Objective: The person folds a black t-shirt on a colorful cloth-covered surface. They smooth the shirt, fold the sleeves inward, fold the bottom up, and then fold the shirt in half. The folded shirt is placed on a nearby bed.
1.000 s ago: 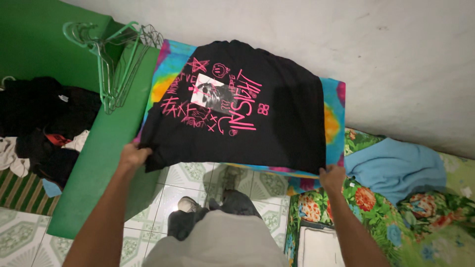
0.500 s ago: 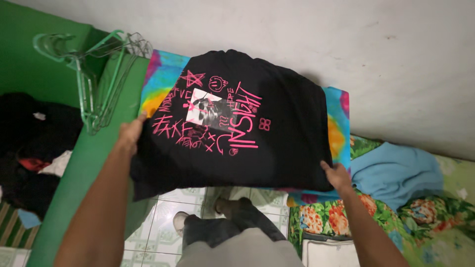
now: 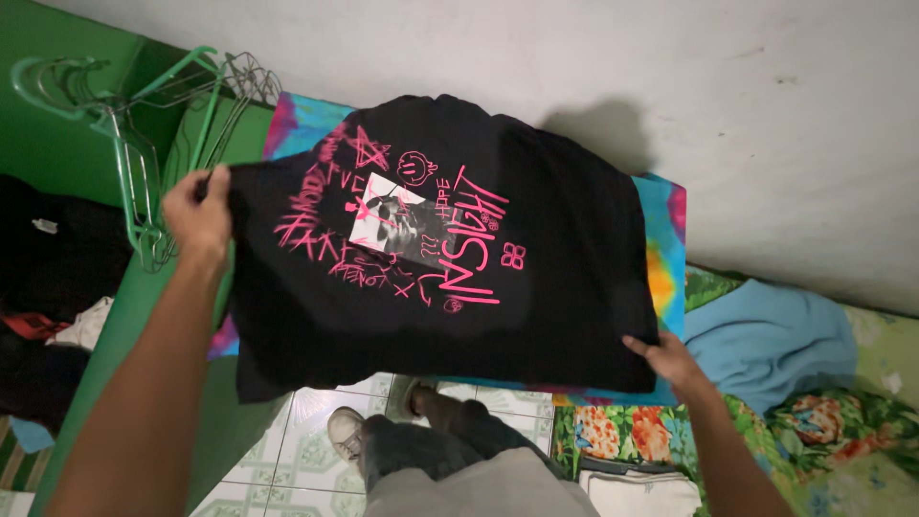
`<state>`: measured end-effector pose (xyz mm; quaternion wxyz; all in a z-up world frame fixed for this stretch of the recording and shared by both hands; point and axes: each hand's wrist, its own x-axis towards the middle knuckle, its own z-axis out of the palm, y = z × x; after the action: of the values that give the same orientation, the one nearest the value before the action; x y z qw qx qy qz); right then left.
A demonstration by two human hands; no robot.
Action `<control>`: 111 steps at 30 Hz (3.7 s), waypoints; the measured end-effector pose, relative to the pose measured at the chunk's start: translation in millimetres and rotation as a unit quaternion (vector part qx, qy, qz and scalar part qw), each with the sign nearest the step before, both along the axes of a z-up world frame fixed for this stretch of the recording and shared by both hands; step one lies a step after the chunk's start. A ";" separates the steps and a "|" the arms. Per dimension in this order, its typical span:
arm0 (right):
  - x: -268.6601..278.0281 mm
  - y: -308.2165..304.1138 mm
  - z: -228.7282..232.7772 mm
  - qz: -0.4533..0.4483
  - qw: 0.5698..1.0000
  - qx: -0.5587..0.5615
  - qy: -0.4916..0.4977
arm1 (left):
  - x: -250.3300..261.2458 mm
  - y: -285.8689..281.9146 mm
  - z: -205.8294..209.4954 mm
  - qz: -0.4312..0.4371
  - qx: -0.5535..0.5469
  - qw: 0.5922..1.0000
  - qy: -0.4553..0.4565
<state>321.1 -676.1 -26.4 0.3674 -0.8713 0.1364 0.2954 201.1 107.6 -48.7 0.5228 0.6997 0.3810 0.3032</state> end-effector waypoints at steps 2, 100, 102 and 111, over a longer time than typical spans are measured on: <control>1.7 -7.5 -7.3 0.019 0.998 -0.049 -0.017 | -11.2 -0.6 -16.3 0.035 0.076 0.996 -0.003; -16.0 -0.6 -54.8 -0.042 0.953 -0.118 -0.277 | -84.3 -58.9 -11.2 0.001 -0.079 0.976 0.201; -12.2 -7.9 -53.7 -0.028 0.959 -0.103 -0.261 | -71.7 -54.2 -16.9 0.004 0.001 0.978 0.210; -6.3 -28.2 -42.4 0.051 0.950 -0.151 -0.267 | -61.6 -45.8 -9.0 0.061 0.105 0.971 0.205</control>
<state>314.8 -704.4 -68.8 0.2388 -0.9694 0.0315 0.0465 139.5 61.8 -57.7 0.3373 0.7734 0.4881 0.2233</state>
